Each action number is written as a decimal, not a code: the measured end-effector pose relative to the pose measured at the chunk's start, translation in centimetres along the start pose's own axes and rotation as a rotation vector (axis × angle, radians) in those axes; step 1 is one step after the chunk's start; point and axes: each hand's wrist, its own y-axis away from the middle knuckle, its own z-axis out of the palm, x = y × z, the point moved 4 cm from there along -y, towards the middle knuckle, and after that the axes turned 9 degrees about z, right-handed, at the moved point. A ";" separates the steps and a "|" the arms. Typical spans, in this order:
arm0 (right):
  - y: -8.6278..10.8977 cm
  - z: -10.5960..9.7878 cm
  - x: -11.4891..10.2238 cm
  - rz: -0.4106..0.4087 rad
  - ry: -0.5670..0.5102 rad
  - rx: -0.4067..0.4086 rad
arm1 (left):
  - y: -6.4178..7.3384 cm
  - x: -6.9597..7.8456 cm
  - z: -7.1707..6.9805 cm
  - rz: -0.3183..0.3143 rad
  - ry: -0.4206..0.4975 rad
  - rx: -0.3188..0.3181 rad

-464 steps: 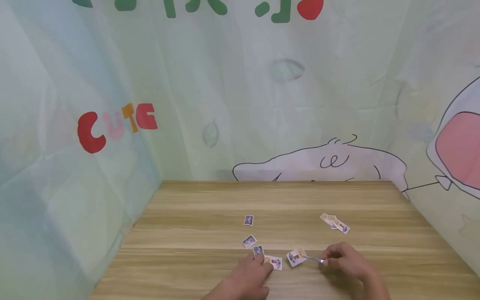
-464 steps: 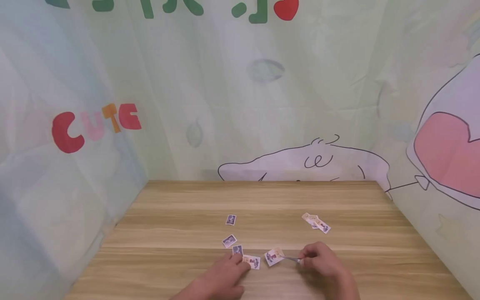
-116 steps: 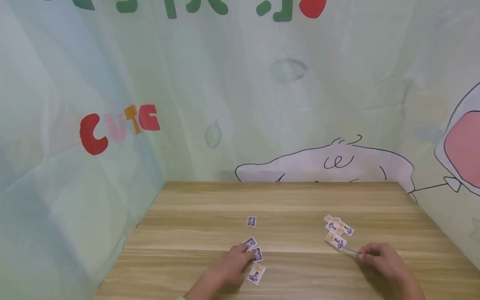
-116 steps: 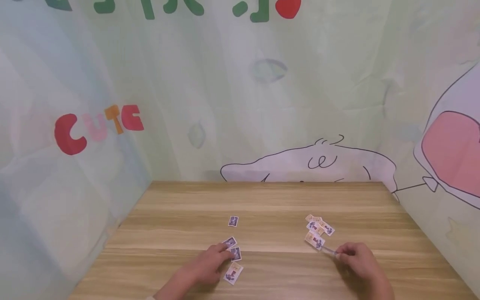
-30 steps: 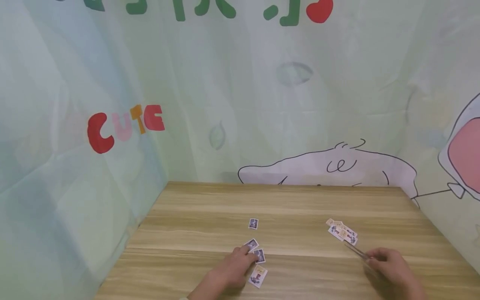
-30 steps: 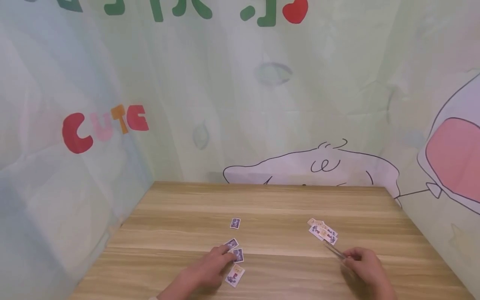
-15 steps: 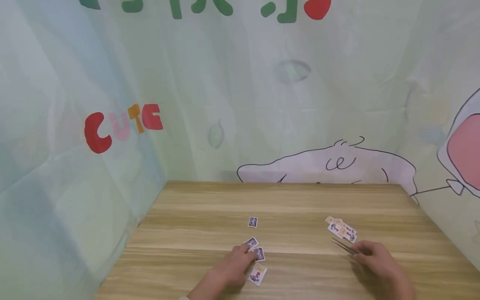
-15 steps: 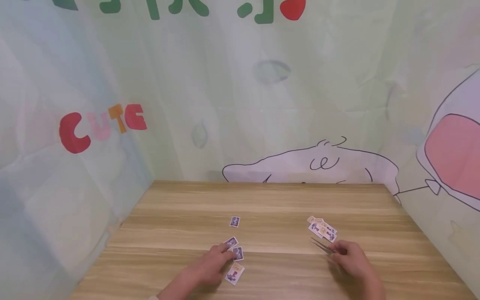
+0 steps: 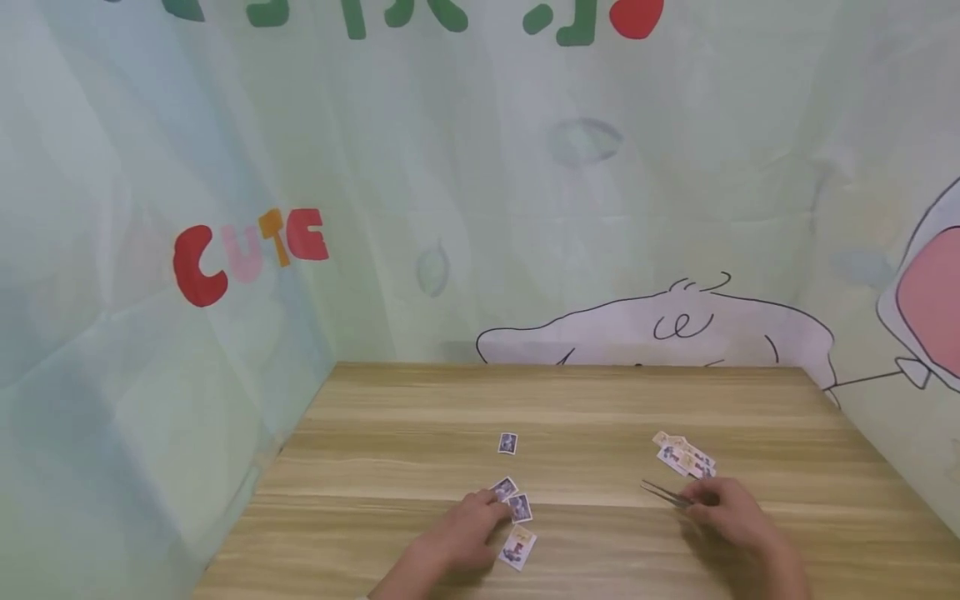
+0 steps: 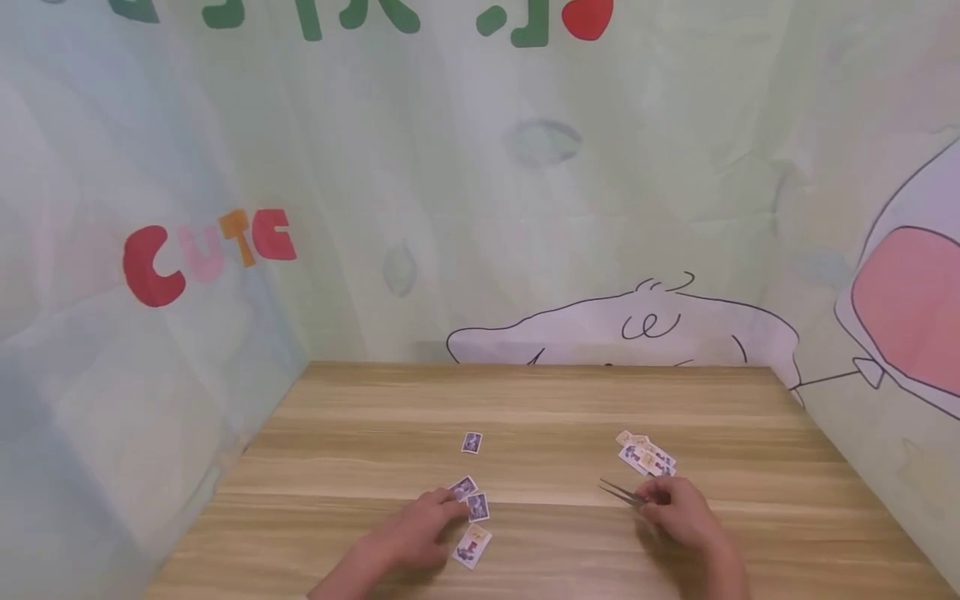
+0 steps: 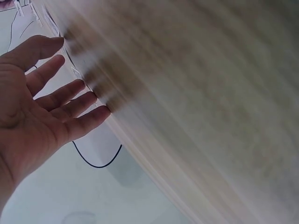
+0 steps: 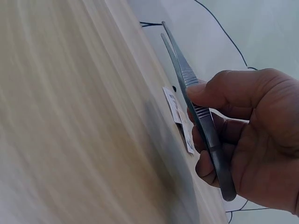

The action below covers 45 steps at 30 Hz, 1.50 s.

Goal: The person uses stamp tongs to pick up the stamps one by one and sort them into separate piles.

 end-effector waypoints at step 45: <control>-3.6 7.2 -6.3 -0.219 -0.024 -0.224 | -0.3 0.3 0.7 -0.055 -0.118 -0.015</control>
